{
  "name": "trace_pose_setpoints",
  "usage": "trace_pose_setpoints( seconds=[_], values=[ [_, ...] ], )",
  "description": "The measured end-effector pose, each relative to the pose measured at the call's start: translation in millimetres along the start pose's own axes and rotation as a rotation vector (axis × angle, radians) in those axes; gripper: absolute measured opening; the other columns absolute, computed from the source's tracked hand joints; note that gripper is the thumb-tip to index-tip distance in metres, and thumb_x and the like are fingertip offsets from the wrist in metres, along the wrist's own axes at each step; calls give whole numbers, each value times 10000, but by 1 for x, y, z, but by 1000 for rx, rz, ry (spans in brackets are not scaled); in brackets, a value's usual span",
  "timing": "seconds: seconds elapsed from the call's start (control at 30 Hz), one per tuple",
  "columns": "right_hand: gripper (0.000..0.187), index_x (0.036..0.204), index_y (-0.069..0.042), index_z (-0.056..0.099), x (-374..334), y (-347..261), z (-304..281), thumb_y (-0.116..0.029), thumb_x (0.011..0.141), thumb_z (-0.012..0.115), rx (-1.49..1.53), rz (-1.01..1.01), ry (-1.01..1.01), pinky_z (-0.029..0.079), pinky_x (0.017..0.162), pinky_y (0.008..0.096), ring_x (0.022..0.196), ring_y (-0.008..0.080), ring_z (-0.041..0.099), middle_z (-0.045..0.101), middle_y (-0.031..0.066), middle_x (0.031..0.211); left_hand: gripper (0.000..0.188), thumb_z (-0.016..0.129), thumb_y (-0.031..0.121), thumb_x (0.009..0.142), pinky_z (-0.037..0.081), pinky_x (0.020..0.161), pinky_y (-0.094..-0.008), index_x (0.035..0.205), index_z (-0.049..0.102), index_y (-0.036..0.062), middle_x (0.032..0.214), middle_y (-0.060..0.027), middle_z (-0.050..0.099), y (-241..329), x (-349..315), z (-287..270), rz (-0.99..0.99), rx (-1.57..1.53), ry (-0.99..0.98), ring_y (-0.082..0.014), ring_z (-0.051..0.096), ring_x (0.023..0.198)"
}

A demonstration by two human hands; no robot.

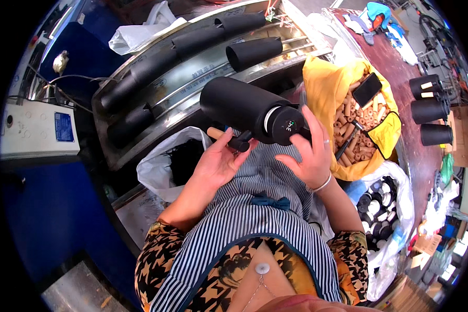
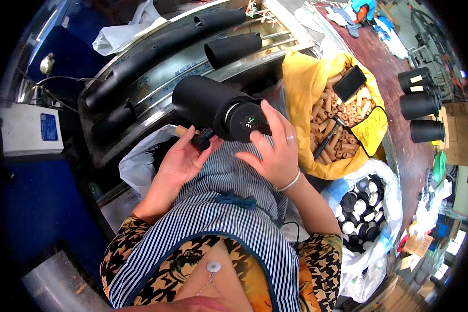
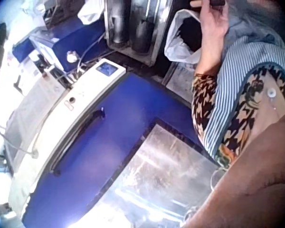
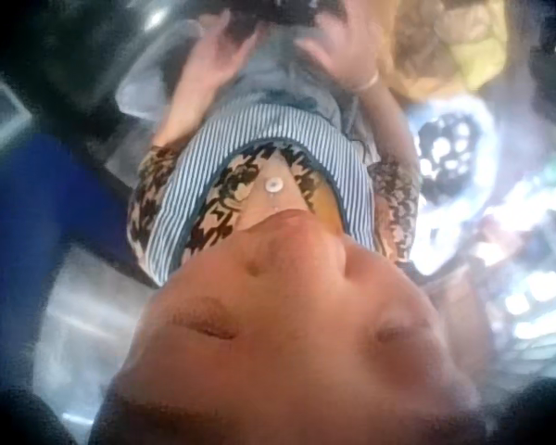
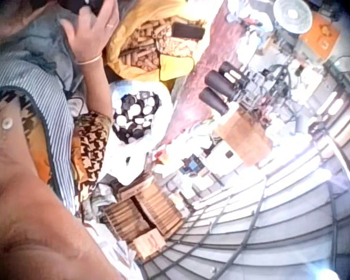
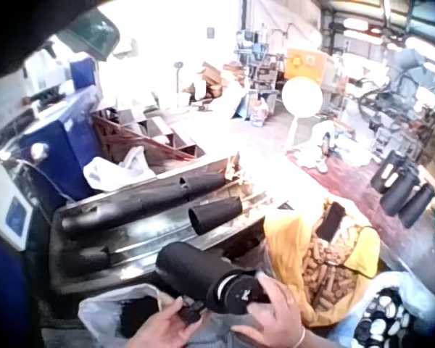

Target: The person assembles large black sprayer components by wiping them with a cloth, inserting small wooden handles into pre-made holes, and attaching plastic caps from a large bag.

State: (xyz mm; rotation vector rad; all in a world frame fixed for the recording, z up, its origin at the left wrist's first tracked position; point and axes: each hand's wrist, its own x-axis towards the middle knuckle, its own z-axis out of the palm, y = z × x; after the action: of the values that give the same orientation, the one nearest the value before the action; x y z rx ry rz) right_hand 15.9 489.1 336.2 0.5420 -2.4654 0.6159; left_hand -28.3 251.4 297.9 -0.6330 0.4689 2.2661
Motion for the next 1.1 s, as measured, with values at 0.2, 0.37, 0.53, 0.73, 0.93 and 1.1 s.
trace_pose_setpoints(
  seconds=[0.2,0.37,0.53,0.73,0.93,1.1],
  values=[
    [456,984,-70,580,29,-13,-18,-317,672,803,-207,35,-138,446,827,423,1056,321,572,553,161,1299,307,567,246,990,594,904,-330,1135,554,-24,1178,-248,602,-5,4,3,49,48,-16,-374,593,1158],
    [388,1107,-167,574,40,7,-41,-224,748,709,-307,-508,-161,481,788,356,1074,245,593,606,73,1238,260,581,241,981,597,902,-338,1070,590,-3,1157,-231,612,3,0,4,-28,28,-56,-371,602,1145],
    [342,1144,-173,593,52,16,-51,-172,808,656,-309,-655,-228,515,921,378,1106,246,597,614,42,1214,313,582,253,979,604,866,-316,1160,566,-1,1143,-209,622,3,-4,3,-84,72,-154,-332,635,1090],
    [355,1180,-137,577,51,10,-60,-127,834,656,-319,-619,-330,503,997,414,1192,276,561,589,54,1270,336,600,222,969,616,792,-306,1213,538,-2,1158,-165,631,-2,-2,11,-69,141,-95,-288,663,1052],
    [495,1254,-99,594,45,25,-49,-246,790,685,-233,-389,-315,494,998,400,1209,318,545,536,138,1350,345,576,222,978,603,849,-300,1217,533,-24,1158,-198,623,-11,6,15,-28,105,-56,-304,651,1047],
    [793,1427,-100,474,4,2,5,-327,729,774,-132,150,-86,534,841,381,1016,320,589,463,186,1337,305,593,195,969,602,839,-331,1181,541,-19,1137,-183,638,-15,16,6,81,69,26,-297,653,1045]
  ],
)
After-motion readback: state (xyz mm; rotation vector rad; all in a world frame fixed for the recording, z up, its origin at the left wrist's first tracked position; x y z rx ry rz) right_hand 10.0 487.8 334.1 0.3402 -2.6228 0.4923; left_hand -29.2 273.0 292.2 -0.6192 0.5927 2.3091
